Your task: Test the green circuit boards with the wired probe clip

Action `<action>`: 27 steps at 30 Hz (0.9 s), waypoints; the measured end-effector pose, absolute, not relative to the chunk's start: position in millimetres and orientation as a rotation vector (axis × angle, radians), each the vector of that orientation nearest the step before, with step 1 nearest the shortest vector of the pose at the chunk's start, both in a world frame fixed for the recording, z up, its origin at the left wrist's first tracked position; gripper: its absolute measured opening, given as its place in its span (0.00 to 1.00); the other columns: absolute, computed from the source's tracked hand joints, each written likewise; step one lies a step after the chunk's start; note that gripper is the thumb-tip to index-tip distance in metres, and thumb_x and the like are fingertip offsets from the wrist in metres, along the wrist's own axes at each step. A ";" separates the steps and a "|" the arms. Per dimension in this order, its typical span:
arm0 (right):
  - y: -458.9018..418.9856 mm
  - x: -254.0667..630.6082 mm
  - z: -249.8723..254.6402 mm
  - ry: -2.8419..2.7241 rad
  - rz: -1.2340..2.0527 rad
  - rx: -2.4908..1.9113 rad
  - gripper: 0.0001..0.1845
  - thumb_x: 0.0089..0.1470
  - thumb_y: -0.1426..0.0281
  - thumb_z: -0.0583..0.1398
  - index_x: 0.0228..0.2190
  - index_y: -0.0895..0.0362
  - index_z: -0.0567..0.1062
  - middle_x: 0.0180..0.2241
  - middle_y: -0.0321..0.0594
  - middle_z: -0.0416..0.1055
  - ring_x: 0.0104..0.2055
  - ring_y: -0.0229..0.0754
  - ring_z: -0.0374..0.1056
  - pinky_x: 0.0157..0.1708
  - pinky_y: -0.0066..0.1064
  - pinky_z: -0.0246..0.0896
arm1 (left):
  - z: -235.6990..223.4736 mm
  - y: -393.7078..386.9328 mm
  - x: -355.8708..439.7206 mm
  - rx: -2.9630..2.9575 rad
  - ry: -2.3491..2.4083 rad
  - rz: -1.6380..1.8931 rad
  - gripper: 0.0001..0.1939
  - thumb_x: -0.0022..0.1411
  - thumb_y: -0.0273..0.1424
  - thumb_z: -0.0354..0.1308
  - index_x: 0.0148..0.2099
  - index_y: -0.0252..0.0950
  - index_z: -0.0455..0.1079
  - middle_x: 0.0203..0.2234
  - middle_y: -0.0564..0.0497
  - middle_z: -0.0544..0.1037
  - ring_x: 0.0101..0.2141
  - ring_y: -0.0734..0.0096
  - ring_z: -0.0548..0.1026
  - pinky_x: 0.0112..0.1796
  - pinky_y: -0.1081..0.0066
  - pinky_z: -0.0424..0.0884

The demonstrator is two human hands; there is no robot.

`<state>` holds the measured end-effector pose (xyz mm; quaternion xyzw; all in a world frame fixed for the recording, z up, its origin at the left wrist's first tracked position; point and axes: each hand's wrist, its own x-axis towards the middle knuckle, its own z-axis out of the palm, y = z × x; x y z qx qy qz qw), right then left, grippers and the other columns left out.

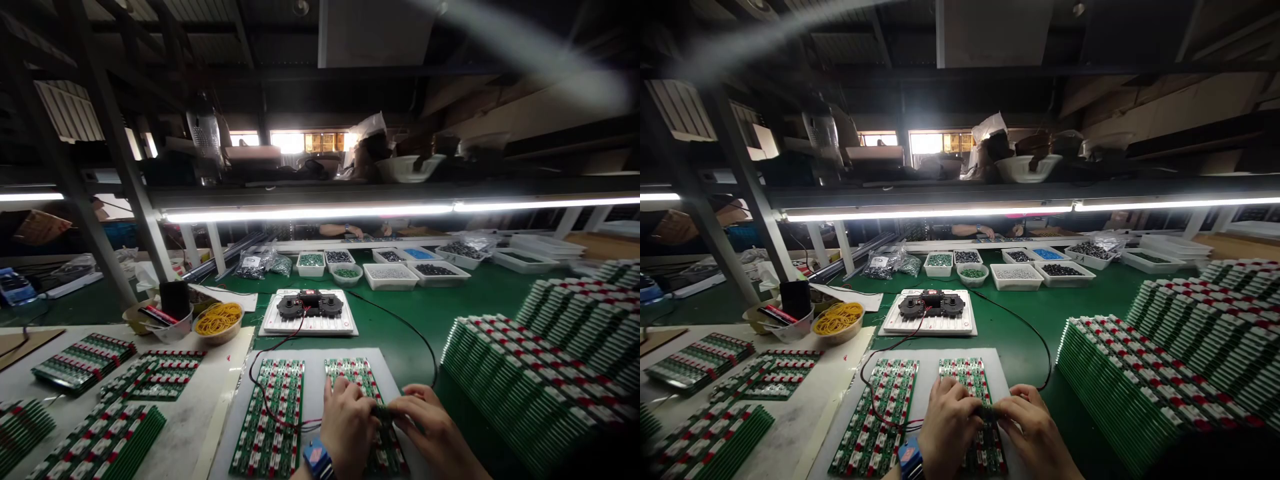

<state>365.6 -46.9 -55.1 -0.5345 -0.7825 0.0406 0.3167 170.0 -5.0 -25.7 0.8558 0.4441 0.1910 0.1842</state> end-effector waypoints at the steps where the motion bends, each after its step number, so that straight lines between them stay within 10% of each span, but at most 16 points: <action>1: -48.8 365.4 -52.9 -2.071 0.134 -1.414 0.07 0.60 0.67 0.57 0.37 0.49 0.76 0.36 0.34 0.75 0.44 0.45 0.67 0.50 0.40 0.63 | -27.6 -6.1 169.7 2.392 1.249 0.532 0.08 0.60 0.30 0.57 0.40 0.43 0.76 0.37 0.50 0.75 0.46 0.58 0.65 0.57 0.50 0.53; 27: -53.9 368.3 -75.6 -2.115 -0.094 -1.308 0.13 0.61 0.64 0.55 0.45 0.45 0.75 0.37 0.35 0.76 0.45 0.45 0.69 0.44 0.33 0.70 | -38.6 -10.1 167.1 2.353 1.215 0.475 0.08 0.60 0.32 0.55 0.39 0.43 0.75 0.38 0.51 0.75 0.46 0.60 0.67 0.60 0.44 0.46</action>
